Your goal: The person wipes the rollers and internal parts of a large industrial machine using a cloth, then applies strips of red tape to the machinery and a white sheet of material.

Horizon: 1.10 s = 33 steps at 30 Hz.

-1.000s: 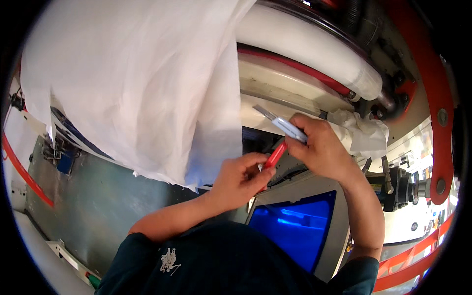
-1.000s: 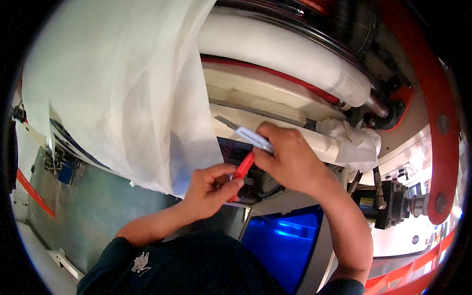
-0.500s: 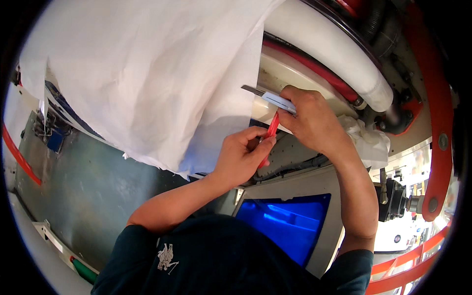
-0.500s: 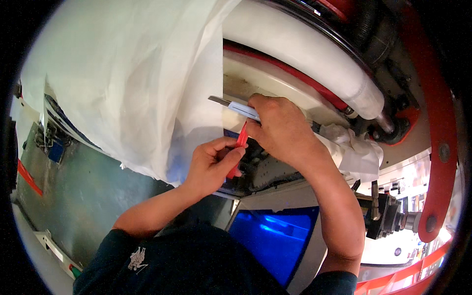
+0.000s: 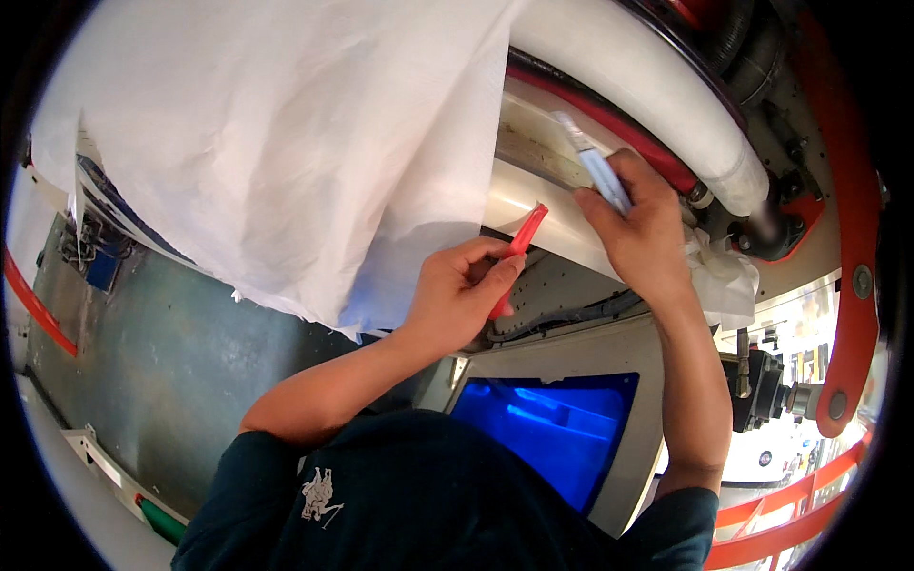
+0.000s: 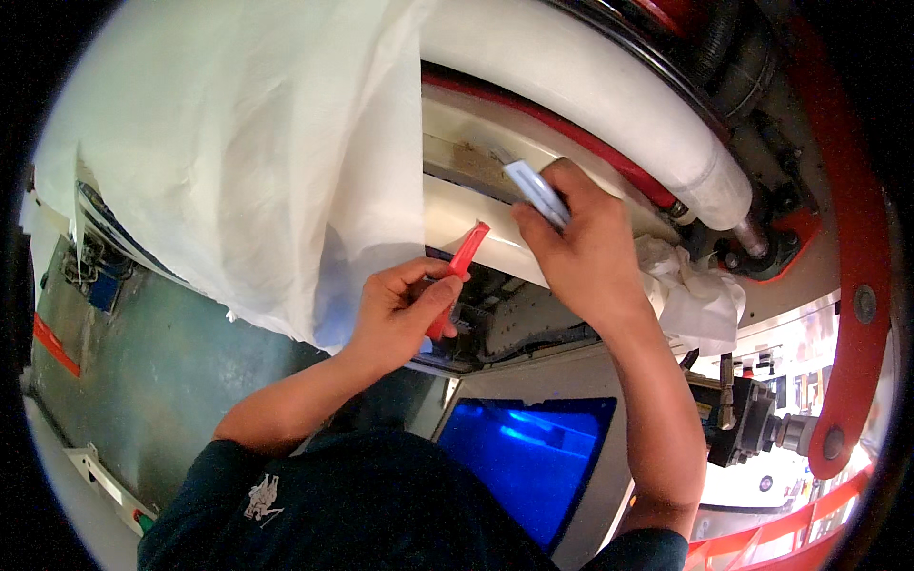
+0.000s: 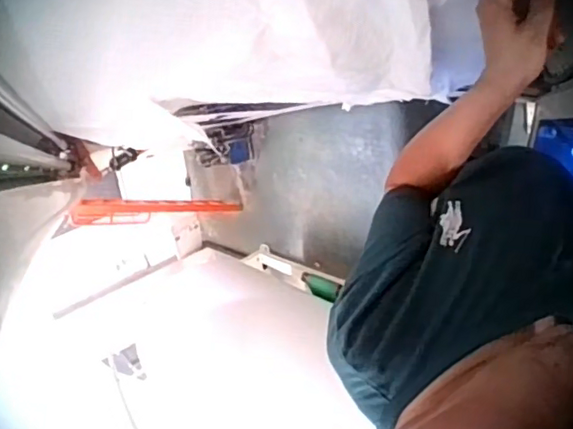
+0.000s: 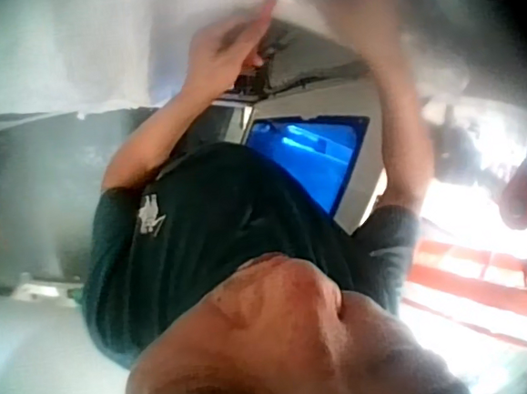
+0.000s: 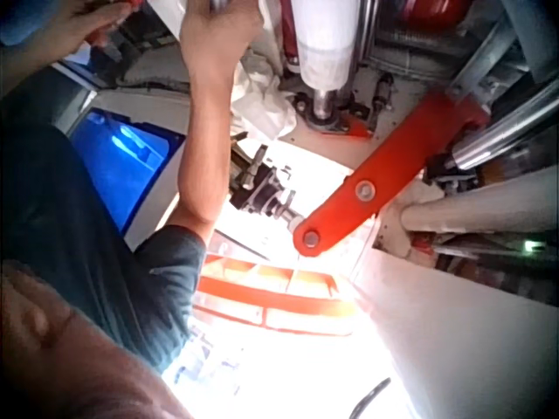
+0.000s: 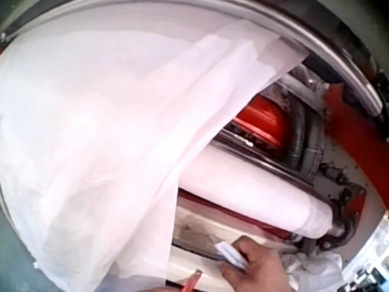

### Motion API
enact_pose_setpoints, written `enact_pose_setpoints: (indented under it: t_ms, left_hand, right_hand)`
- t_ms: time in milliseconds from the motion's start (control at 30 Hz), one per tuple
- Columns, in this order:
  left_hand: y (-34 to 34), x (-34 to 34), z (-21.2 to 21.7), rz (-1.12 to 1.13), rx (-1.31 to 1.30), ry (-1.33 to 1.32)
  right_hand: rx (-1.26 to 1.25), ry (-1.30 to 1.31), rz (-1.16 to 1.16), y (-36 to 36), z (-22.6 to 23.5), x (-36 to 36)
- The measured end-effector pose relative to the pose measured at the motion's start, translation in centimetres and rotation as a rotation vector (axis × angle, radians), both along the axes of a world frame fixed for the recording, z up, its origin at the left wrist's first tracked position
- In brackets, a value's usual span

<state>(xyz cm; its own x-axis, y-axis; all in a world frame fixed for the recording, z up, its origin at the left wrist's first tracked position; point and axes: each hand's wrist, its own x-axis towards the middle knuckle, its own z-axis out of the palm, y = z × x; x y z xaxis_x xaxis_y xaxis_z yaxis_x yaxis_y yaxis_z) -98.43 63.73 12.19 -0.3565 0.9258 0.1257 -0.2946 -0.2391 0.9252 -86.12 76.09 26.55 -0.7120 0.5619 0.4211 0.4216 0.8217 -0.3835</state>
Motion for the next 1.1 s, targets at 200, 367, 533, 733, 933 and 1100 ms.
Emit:
enact_pose_setpoints:
  t_ms: [200,367,533,733,933,1100]
  left_hand:
    - [-0.5,-0.4,0.4,0.001,-0.010,-0.005]
    - [-0.2,-0.4,0.8,0.014,-0.041,0.054]
    - [0.0,-0.8,1.1,0.002,-0.091,0.076]
    - [-0.1,-1.4,1.7,-0.025,-0.112,0.115]
    - [-0.1,-1.2,1.8,0.006,-0.086,0.098]
    - [-0.1,-1.2,1.7,0.003,-0.087,0.113]
  right_hand:
    - [-0.116,-0.039,-0.033,-3.6,0.7,3.6]
    - [-0.215,-0.247,-0.052,-4.7,0.4,6.4]
    - [-0.240,-0.240,0.102,-3.8,-0.9,7.9]
    - [-0.146,-0.296,0.108,-3.9,-0.1,7.3]
    - [0.096,-0.263,0.069,-4.0,-0.8,7.0]
    - [0.168,-0.234,0.102,-3.7,-1.4,6.5]
